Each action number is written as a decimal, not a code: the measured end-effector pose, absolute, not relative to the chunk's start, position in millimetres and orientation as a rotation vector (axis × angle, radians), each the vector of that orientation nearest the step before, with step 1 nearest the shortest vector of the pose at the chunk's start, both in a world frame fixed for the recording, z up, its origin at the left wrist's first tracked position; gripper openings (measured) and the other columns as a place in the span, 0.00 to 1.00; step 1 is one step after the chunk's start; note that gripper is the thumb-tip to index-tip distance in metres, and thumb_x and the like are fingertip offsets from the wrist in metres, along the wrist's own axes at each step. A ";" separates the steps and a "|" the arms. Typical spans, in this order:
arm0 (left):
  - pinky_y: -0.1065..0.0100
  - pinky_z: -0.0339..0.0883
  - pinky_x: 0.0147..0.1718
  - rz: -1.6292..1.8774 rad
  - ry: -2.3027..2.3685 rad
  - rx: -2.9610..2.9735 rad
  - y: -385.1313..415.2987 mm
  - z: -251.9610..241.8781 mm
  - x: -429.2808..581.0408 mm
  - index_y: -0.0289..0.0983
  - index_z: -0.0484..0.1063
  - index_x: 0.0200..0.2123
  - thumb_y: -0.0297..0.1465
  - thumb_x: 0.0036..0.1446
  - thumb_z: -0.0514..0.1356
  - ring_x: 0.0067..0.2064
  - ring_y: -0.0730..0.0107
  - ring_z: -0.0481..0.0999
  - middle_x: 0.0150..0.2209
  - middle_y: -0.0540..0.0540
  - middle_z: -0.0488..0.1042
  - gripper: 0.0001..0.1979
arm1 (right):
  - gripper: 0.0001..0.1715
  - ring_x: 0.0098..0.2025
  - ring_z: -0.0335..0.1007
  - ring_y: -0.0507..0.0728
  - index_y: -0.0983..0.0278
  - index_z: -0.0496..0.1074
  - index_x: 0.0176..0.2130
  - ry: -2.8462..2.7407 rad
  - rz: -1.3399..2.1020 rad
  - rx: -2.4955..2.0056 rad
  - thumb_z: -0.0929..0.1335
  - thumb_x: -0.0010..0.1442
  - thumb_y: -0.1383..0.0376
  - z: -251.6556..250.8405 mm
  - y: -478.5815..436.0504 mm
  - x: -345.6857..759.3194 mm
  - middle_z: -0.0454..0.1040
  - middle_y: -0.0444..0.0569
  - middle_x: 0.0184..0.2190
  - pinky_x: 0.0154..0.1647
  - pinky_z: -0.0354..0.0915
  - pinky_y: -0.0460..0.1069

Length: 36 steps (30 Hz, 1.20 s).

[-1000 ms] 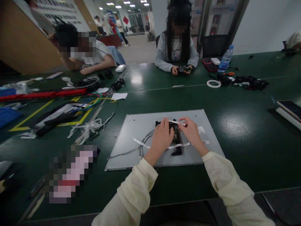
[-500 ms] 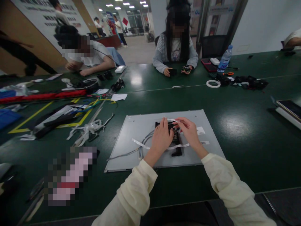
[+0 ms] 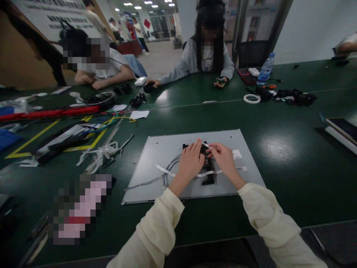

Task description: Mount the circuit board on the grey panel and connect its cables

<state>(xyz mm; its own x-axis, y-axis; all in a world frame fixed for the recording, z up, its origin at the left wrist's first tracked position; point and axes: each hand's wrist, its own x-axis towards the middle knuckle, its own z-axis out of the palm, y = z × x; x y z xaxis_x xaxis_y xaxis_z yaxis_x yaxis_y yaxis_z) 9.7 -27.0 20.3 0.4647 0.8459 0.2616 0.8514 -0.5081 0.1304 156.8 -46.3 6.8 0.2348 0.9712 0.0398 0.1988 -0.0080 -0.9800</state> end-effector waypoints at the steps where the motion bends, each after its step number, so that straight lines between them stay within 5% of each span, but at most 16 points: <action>1: 0.58 0.56 0.57 -0.449 -1.549 -2.673 -26.7 20.7 9.8 0.36 0.55 0.63 0.31 0.62 0.45 0.60 0.60 0.60 0.65 0.46 0.56 0.25 | 0.16 0.28 0.74 0.54 0.66 0.72 0.41 -1.182 0.918 -1.449 0.63 0.56 0.60 6.0 -46.0 157.2 0.78 0.51 0.33 0.23 0.61 0.44; 17: 0.54 0.59 0.53 -0.394 -1.532 -2.687 -21.8 22.2 14.7 0.37 0.61 0.59 0.32 0.61 0.46 0.57 0.54 0.62 0.60 0.46 0.64 0.23 | 0.14 0.28 0.74 0.55 0.64 0.71 0.38 -1.146 0.971 -1.490 0.63 0.52 0.62 1.2 -43.5 159.5 0.76 0.48 0.27 0.19 0.58 0.44; 27: 0.53 0.58 0.53 -0.375 -1.528 -2.698 -19.3 22.5 16.0 0.37 0.61 0.59 0.32 0.62 0.46 0.57 0.54 0.61 0.60 0.46 0.64 0.23 | 0.13 0.19 0.61 0.51 0.61 0.62 0.40 -1.277 0.828 -1.602 0.60 0.52 0.67 1.5 -43.2 168.9 0.68 0.38 0.17 0.24 0.56 0.45; 36: 0.53 0.57 0.54 -0.354 -1.459 -2.728 -14.2 23.5 12.1 0.37 0.60 0.59 0.32 0.62 0.45 0.58 0.55 0.61 0.60 0.45 0.64 0.23 | 0.16 0.24 0.66 0.55 0.62 0.63 0.43 -1.531 0.690 -1.822 0.61 0.53 0.69 7.9 -43.8 168.1 0.69 0.41 0.18 0.28 0.54 0.46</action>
<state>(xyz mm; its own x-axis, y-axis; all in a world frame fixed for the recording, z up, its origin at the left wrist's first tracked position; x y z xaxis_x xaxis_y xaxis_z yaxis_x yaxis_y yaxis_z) 12.1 -14.2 23.5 0.5351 0.8177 0.2121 0.8240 -0.5605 0.0822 168.1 -43.8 7.9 0.1788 0.9838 0.0146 0.6403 -0.1051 -0.7609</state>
